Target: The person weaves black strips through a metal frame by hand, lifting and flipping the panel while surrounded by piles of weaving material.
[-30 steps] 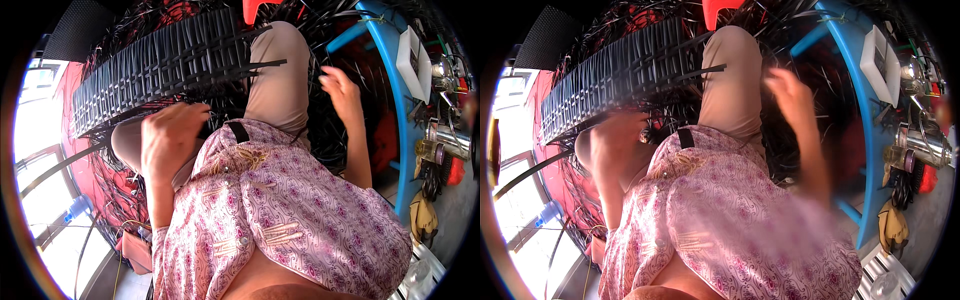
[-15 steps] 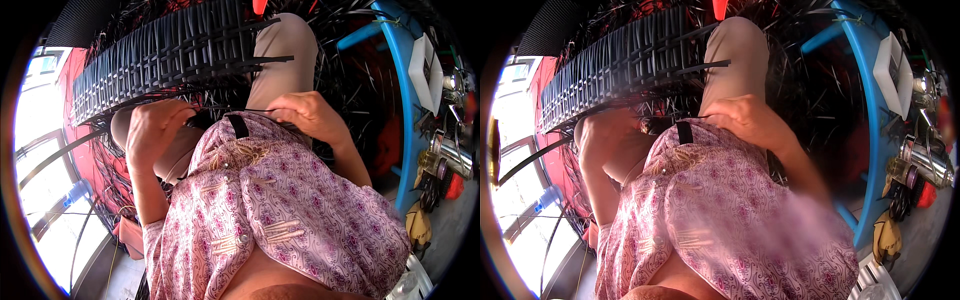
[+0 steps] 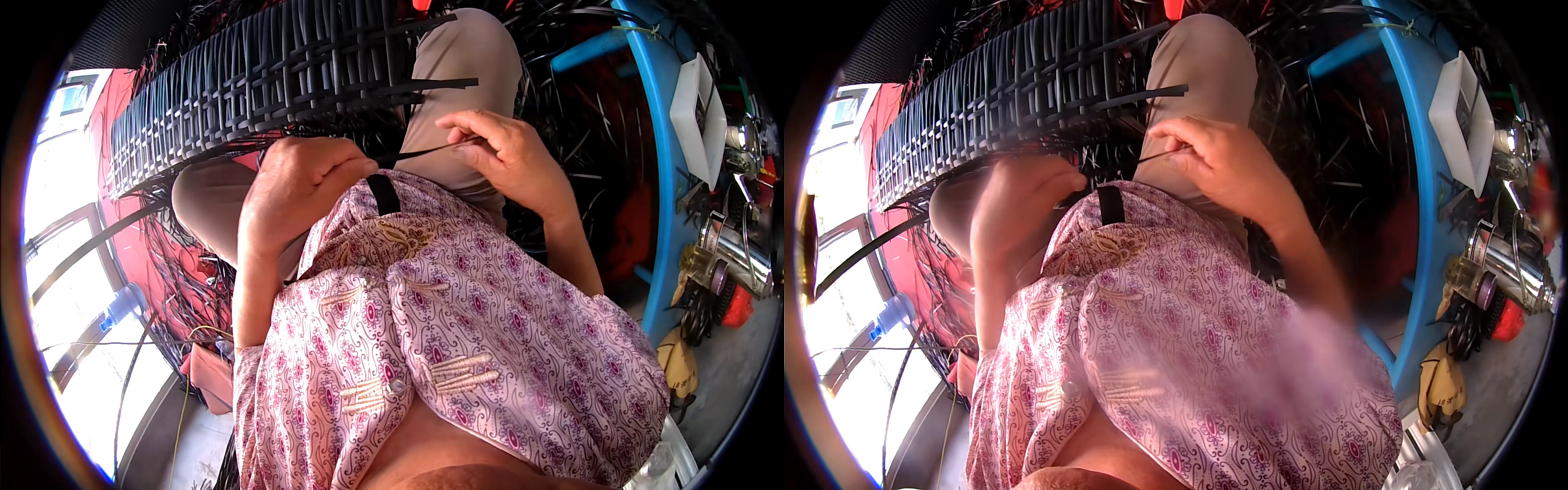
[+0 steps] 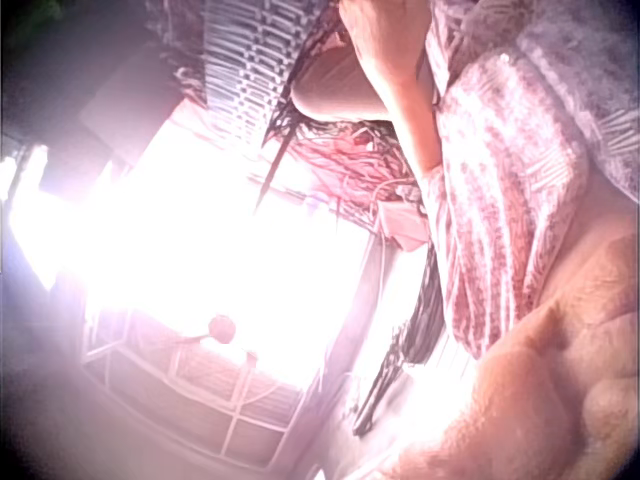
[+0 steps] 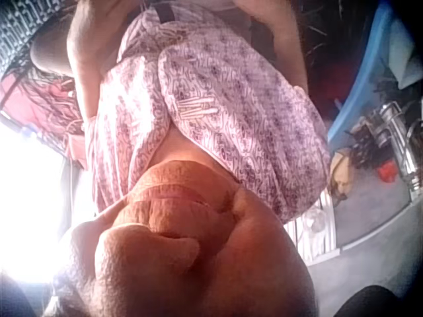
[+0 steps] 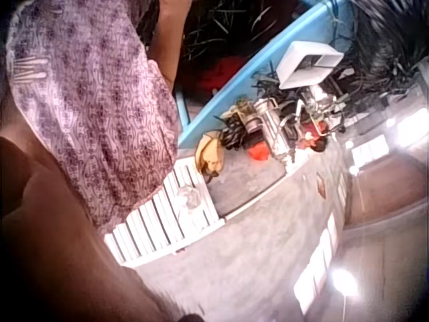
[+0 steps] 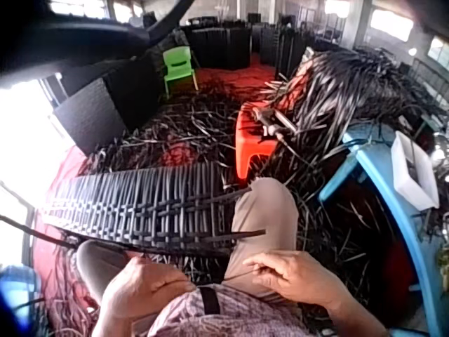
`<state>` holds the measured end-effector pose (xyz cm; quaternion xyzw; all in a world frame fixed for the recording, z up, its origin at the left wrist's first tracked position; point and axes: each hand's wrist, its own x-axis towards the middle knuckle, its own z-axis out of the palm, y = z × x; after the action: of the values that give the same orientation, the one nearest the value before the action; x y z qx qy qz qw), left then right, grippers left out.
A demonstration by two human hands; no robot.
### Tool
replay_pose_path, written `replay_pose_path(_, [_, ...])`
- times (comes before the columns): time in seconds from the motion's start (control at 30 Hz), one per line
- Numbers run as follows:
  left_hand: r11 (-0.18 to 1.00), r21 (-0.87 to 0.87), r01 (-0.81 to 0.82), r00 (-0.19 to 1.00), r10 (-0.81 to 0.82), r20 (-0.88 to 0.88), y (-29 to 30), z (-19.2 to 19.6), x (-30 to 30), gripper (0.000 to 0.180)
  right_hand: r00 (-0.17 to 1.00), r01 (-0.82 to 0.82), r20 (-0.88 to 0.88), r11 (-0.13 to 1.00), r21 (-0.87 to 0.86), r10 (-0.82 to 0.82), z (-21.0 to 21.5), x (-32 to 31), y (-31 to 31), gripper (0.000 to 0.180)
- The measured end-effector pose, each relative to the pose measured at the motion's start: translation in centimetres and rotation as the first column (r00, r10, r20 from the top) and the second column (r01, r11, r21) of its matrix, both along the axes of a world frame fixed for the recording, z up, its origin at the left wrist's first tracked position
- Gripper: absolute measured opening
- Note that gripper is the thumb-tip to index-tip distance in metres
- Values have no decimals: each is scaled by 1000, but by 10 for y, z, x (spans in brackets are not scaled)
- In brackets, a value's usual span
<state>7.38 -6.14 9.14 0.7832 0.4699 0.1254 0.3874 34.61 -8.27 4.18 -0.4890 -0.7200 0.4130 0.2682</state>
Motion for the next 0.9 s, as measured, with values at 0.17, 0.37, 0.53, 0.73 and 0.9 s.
replay_pose_path(0.17, [1000,-1,3,994,-3,109,-3,-9,22,9,986,-61,-145,981,184,88,-1,-39,-9,27])
replay_pose_path(0.37, [992,-27,-126,971,129,201,2,-17,1,13,982,15,-188,999,48,-6,-3,-38,-2,20])
replay_pose_path(0.53, [986,-11,-164,974,164,159,3,-9,6,12,989,47,-145,990,133,-27,0,-40,6,14])
replay_pose_path(0.73, [924,-23,-382,902,378,206,12,-6,1,12,947,249,-238,961,121,-215,37,-37,30,14])
replay_pose_path(0.9, [871,0,-492,862,487,139,26,-10,-6,12,965,255,-144,913,318,-219,25,-24,75,19])
